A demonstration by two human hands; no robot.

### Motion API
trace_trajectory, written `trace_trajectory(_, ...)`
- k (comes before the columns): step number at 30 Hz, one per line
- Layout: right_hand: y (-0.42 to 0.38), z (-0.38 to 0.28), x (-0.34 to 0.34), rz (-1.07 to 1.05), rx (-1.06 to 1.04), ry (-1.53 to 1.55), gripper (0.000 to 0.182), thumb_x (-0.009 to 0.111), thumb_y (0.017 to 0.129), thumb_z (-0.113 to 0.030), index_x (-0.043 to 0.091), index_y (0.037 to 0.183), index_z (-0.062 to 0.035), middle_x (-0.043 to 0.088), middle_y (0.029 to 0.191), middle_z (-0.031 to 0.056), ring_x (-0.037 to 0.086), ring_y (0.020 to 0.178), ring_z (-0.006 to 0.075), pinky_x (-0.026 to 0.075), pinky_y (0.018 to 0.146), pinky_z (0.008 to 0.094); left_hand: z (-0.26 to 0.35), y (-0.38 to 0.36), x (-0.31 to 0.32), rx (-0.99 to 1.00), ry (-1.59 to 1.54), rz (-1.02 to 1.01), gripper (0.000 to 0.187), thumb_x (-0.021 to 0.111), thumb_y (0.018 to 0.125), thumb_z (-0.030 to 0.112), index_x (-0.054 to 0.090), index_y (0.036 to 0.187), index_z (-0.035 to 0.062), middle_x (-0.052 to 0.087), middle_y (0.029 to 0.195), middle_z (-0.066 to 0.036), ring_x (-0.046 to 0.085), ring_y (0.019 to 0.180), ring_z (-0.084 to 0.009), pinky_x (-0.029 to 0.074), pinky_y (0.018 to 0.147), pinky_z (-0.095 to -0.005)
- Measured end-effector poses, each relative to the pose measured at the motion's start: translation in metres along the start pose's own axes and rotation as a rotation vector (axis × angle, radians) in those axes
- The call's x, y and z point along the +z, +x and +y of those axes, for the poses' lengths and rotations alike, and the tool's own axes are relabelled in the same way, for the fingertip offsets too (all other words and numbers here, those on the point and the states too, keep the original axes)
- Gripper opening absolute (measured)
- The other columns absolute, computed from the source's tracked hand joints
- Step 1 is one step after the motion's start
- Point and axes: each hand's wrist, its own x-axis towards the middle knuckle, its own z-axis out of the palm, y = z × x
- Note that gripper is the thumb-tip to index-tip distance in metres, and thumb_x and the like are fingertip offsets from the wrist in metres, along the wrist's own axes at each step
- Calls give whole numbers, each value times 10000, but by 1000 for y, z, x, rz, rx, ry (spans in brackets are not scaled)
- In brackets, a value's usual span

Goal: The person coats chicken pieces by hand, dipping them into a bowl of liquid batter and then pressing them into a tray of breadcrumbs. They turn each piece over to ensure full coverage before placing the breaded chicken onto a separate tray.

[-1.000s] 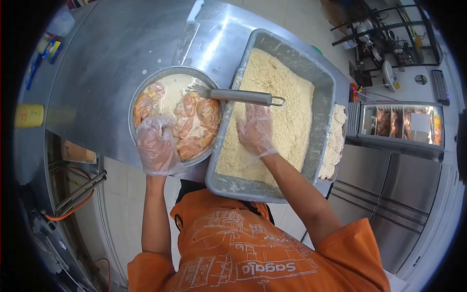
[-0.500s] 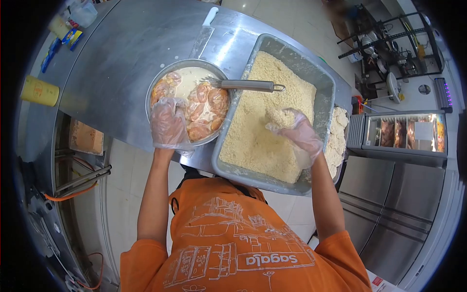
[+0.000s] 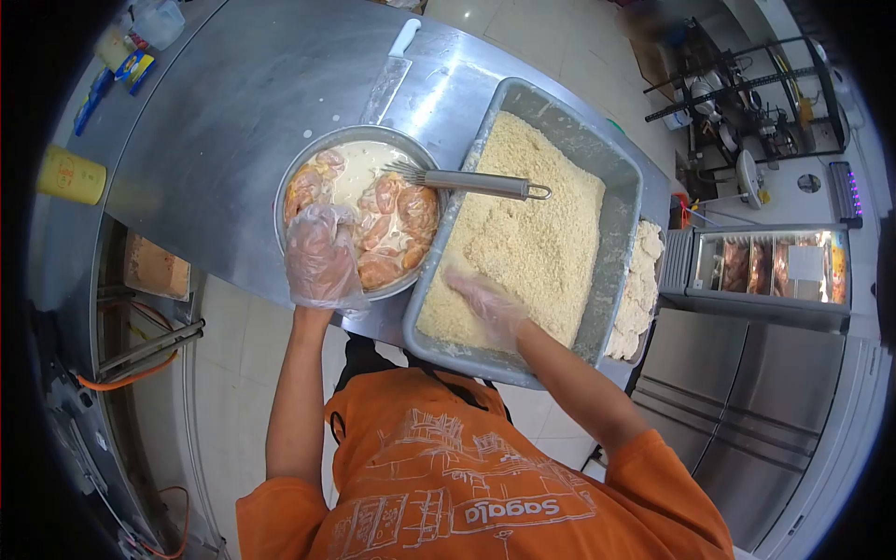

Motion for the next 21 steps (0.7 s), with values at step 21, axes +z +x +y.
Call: trace_trajectory(21,54,-11,-26,687,-339,-159,466,503,952,-232,483,1325,47,496,1350,253,419,1311,395,289,1102,474,-12,-9,3,25,55,-32,200,661,756,130,651,920,16,604,885,-203,584,866,-400,478,768,-493)
